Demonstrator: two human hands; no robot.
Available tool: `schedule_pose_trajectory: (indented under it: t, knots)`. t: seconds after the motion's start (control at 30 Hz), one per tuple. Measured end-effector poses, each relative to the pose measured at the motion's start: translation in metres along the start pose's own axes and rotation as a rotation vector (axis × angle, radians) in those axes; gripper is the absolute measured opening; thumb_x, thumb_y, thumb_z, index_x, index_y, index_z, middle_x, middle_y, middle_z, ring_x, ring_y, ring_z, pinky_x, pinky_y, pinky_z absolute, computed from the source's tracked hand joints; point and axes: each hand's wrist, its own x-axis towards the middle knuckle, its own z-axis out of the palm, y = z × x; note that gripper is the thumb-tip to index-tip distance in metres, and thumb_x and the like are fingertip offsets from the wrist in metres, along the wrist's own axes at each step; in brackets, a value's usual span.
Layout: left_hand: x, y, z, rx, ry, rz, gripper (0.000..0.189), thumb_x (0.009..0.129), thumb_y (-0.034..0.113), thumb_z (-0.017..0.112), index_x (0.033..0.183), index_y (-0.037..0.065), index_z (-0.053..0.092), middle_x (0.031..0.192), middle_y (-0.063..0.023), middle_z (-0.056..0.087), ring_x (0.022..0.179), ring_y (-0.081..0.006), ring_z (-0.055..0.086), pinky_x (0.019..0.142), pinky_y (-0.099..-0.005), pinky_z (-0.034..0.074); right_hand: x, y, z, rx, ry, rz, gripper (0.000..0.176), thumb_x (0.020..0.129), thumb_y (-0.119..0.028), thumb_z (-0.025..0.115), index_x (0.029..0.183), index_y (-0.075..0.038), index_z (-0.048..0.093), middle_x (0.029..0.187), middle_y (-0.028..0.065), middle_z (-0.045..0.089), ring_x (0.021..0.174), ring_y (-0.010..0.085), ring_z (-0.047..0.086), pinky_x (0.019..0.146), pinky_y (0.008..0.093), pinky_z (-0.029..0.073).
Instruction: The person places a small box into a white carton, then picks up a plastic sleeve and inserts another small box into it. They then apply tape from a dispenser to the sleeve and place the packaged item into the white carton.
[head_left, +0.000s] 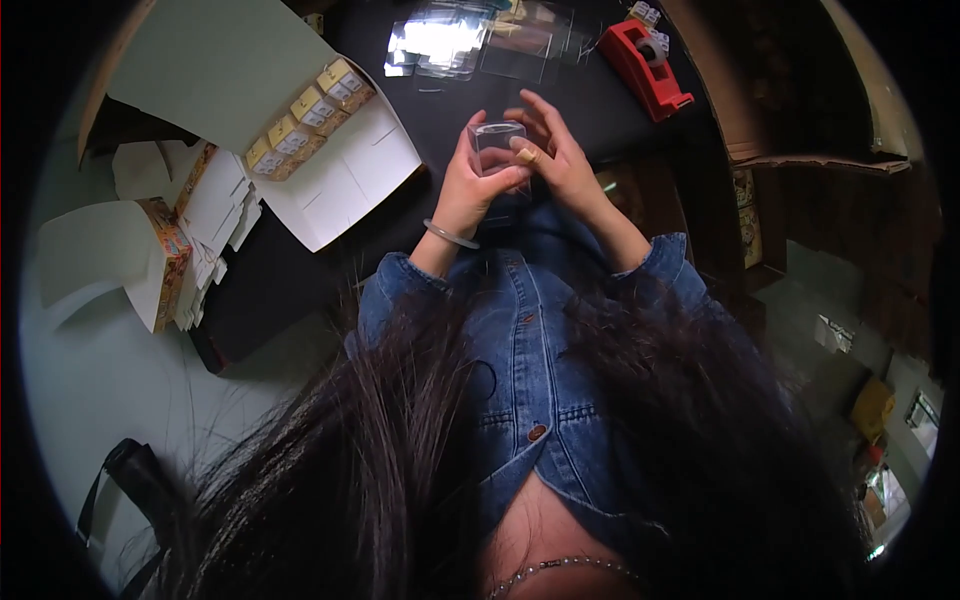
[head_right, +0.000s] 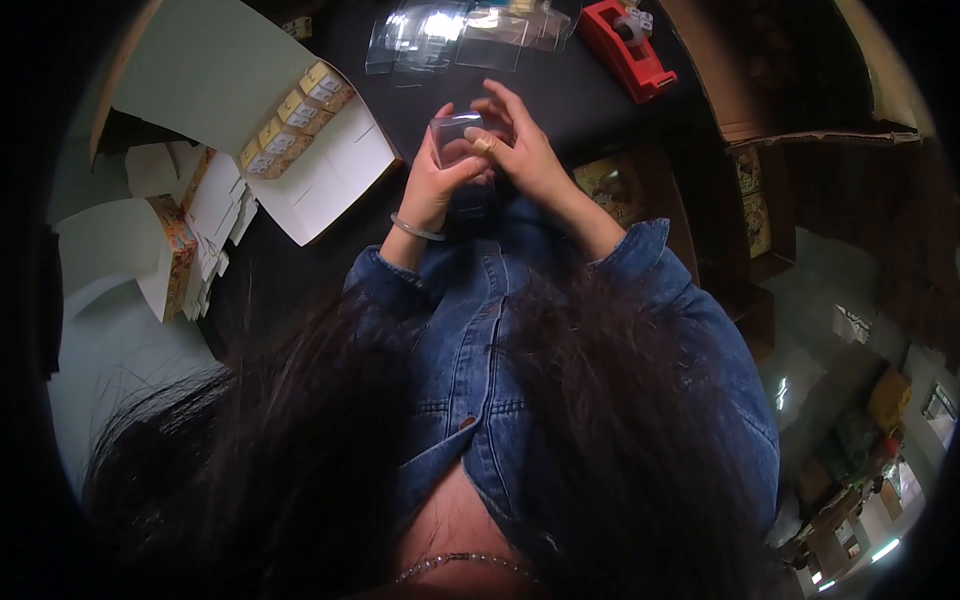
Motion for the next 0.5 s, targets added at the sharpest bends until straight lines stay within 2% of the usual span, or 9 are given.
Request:
schedule_pose_trajectory:
  t: [0.07,0.13,0.17,0.2,0.23,0.3,0.4,0.43,0.5]
  knots:
    - [0.001,-0.001,0.005,-0.074,-0.025,0.015,0.097,0.079,-0.002,0.072,0.151,0.006,0.009,0.114,-0.0151,0.06,0.098,-0.0192,0.064,0.079,-0.0286,0.055,0.009,-0.005,-0.015,0.046,-0.225,0.198,0.054,0.093,-0.017,0.062,0.142,-0.006,0.042,0.121,0.0095,0.06,0.112,0.0192,0.058,0.099,0.0311,0.044]
    - [0.007,-0.009,0.002,-0.017,-0.011,0.165,0.101,0.079,0.0,0.073,0.153,0.012,0.006,0.126,-0.0155,0.051,0.107,-0.0188,0.06,0.083,-0.0278,0.053,0.014,-0.021,-0.015,-0.303,-0.12,-0.036,0.06,0.087,-0.017,0.067,0.141,-0.005,0.043,0.12,0.0105,0.062,0.11,0.0202,0.06,0.095,0.032,0.046]
    - [0.011,-0.013,-0.002,0.34,0.12,0.272,0.092,0.086,0.006,0.07,0.155,0.015,0.009,0.133,-0.0136,0.044,0.109,-0.0181,0.058,0.087,-0.0274,0.05,0.016,-0.04,-0.014,-0.579,-0.046,-0.14,0.064,0.084,-0.017,0.07,0.14,-0.004,0.043,0.12,0.0112,0.063,0.108,0.0212,0.061,0.094,0.033,0.047]
    - [0.011,-0.006,-0.001,0.328,0.134,0.278,0.086,0.089,0.01,0.068,0.154,0.015,0.012,0.135,-0.0127,0.042,0.109,-0.0178,0.057,0.087,-0.0272,0.05,0.023,-0.044,-0.013,-0.883,0.045,-0.418,0.074,0.074,-0.018,0.077,0.138,-0.001,0.043,0.111,0.0119,0.064,0.1,0.0258,0.063,0.092,0.0367,0.046]
    - [0.013,0.002,0.002,0.316,0.15,0.277,0.08,0.093,0.013,0.065,0.154,0.015,0.014,0.137,-0.0118,0.039,0.108,-0.0175,0.057,0.088,-0.0271,0.049,0.026,-0.047,-0.011,-0.988,-0.051,-0.508,0.078,0.072,-0.018,0.078,0.139,-0.003,0.042,0.112,0.0118,0.063,0.1,0.0278,0.062,0.092,0.0372,0.046]
    - [0.026,-0.004,-0.001,0.15,0.13,0.269,0.055,0.098,0.022,0.059,0.145,0.01,0.034,0.123,-0.0088,0.053,0.102,-0.0135,0.057,0.085,-0.0257,0.049,0.028,-0.038,-0.002,-1.058,-0.235,-0.654,0.084,0.066,-0.017,0.08,0.14,-0.005,0.042,0.109,0.0115,0.063,0.098,0.0296,0.06,0.089,0.0368,0.045]
    - [0.037,-0.012,-0.02,-0.01,0.193,0.088,0.032,0.099,0.033,0.055,0.118,0.008,0.054,0.104,-0.0053,0.061,0.091,-0.013,0.061,0.075,-0.0269,0.054,0.048,-0.052,-0.013,-0.962,-0.52,-0.509,0.061,0.078,-0.022,0.077,0.132,-0.006,0.053,0.109,0.0116,0.065,0.101,0.0286,0.06,0.091,0.037,0.045]
    - [0.032,-0.01,-0.021,-0.03,0.246,0.008,0.032,0.099,0.038,0.053,0.114,0.009,0.053,0.104,-0.0051,0.06,0.089,-0.0151,0.063,0.073,-0.0276,0.055,0.067,-0.06,-0.028,-0.922,-0.523,-0.48,0.043,0.084,-0.025,0.073,0.122,-0.008,0.062,0.109,0.0109,0.066,0.103,0.027,0.061,0.093,0.0363,0.046]
    - [0.028,-0.008,-0.017,-0.041,0.273,0.032,0.036,0.098,0.042,0.052,0.111,0.009,0.053,0.098,-0.0052,0.06,0.086,-0.016,0.064,0.068,-0.0263,0.055,0.118,-0.073,-0.066,-0.916,-0.283,-0.484,0.035,0.084,-0.032,0.071,0.113,-0.011,0.069,0.109,0.0123,0.068,0.098,0.0276,0.064,0.084,0.0377,0.051]
